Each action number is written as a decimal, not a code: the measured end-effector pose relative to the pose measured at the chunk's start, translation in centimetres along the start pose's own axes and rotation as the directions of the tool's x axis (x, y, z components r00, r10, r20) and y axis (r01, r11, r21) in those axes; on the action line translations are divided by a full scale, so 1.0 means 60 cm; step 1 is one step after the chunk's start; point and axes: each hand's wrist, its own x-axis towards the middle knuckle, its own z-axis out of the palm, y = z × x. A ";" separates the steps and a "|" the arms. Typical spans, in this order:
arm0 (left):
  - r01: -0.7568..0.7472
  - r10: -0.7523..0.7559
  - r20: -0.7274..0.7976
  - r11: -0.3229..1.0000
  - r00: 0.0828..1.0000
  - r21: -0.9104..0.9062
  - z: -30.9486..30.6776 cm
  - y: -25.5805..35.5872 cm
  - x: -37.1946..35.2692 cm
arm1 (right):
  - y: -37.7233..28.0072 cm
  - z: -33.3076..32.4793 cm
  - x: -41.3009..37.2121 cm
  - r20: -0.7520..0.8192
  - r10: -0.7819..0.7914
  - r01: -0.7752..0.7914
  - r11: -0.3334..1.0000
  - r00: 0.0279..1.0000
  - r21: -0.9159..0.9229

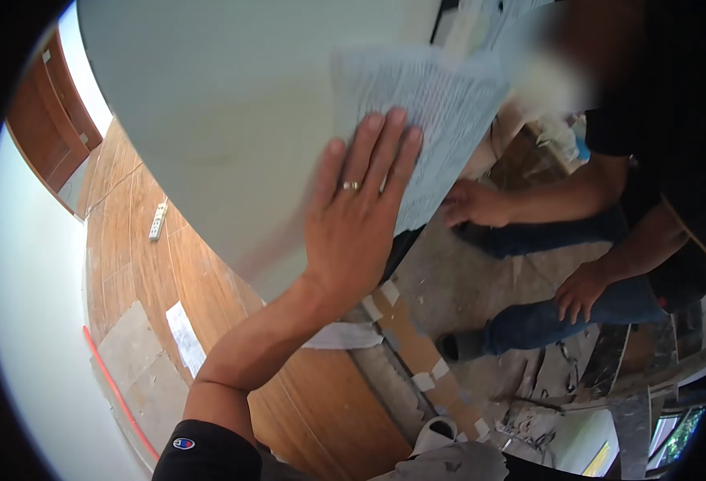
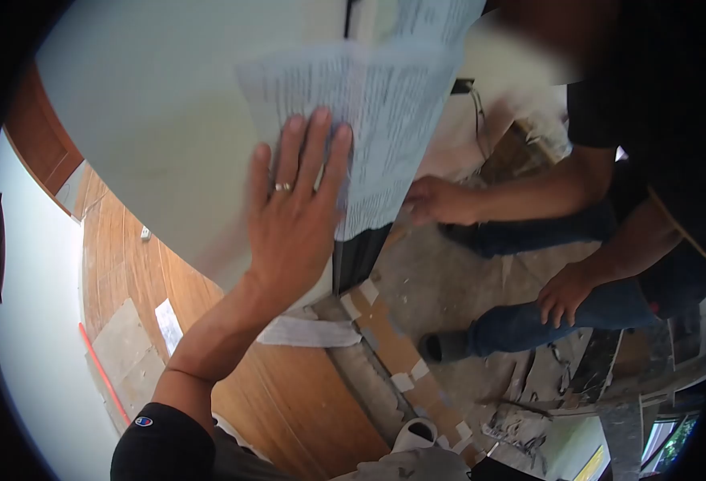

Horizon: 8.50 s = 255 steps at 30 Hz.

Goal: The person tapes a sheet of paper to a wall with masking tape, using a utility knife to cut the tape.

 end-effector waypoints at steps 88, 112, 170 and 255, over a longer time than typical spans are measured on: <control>-0.389 0.299 0.445 0.913 0.844 0.124 0.020 -0.066 -0.092 | -0.954 0.268 0.517 -0.036 -0.037 0.042 0.172 0.999 0.984; -0.382 0.345 0.165 0.853 0.924 0.354 0.054 -0.076 -0.126 | -1.011 0.157 0.535 0.055 -0.106 0.006 0.509 0.993 0.861; -0.415 0.352 0.232 0.843 0.907 0.343 0.036 -0.078 -0.118 | -1.011 0.126 0.566 0.096 -0.081 -0.037 0.540 0.992 0.841; -0.301 0.286 0.094 0.881 0.954 0.364 0.038 -0.066 -0.121 | -0.928 0.293 0.469 -0.277 -0.095 0.292 0.362 0.956 0.885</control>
